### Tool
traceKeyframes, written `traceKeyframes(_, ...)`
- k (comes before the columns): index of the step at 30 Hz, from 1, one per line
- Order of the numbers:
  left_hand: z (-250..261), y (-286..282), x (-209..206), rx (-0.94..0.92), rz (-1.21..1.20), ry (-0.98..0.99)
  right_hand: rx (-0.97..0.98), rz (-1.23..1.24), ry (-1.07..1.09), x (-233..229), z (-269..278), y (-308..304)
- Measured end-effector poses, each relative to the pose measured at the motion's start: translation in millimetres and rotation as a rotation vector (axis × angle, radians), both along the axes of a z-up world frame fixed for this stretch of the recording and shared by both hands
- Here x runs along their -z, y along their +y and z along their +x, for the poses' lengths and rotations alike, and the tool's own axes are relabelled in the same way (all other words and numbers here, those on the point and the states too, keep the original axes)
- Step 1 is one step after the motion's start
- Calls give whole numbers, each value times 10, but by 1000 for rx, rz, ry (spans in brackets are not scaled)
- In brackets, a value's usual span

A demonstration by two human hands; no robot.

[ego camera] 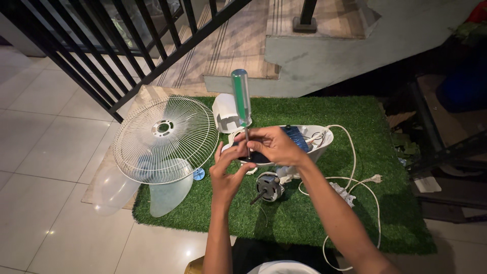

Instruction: The person disassembles a white pedestal fan on a green mat, removes the motor housing with a screwdriver, and then reassembles the base and motor components. The person handles the fan blades, motor, and base parts while using a screwdriver to remove and insert screws.

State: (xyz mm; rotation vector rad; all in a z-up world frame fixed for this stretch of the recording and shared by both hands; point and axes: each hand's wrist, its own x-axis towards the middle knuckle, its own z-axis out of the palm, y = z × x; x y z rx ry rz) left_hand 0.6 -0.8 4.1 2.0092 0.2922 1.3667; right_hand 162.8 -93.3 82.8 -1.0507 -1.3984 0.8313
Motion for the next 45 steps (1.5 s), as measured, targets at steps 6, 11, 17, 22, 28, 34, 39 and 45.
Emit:
traceKeyframes(6, -23, -29, -14, -38, 49, -11, 273, 69, -182, 120, 65, 44)
traceKeyframes(11, -51, -19, -18, -20, 34, -20, 213, 110, -177, 150, 40, 68)
traceKeyframes(17, 13, 7, 59, -28, 30, -17, 20, 95, -146, -15, -10, 5)
traceKeyframes(22, 12, -12, 43, -30, 67, -19, 133, 14, -116, 106, 52, 3)
traceKeyframes(28, 15, -52, -27, -25, 97, -20, 240, 58, -109, 219, 113, 24)
traceKeyframes(34, 86, -48, 13, -16, 96, -18, 98, 55, 19, 59, 80, -44)
traceKeyframes(39, 78, -58, -14, -7, 105, -9, 203, 49, -102, 87, 178, -38)
traceKeyframes(45, 43, -118, -52, 4, 58, -54, 351, 28, -174, 171, 155, -83)
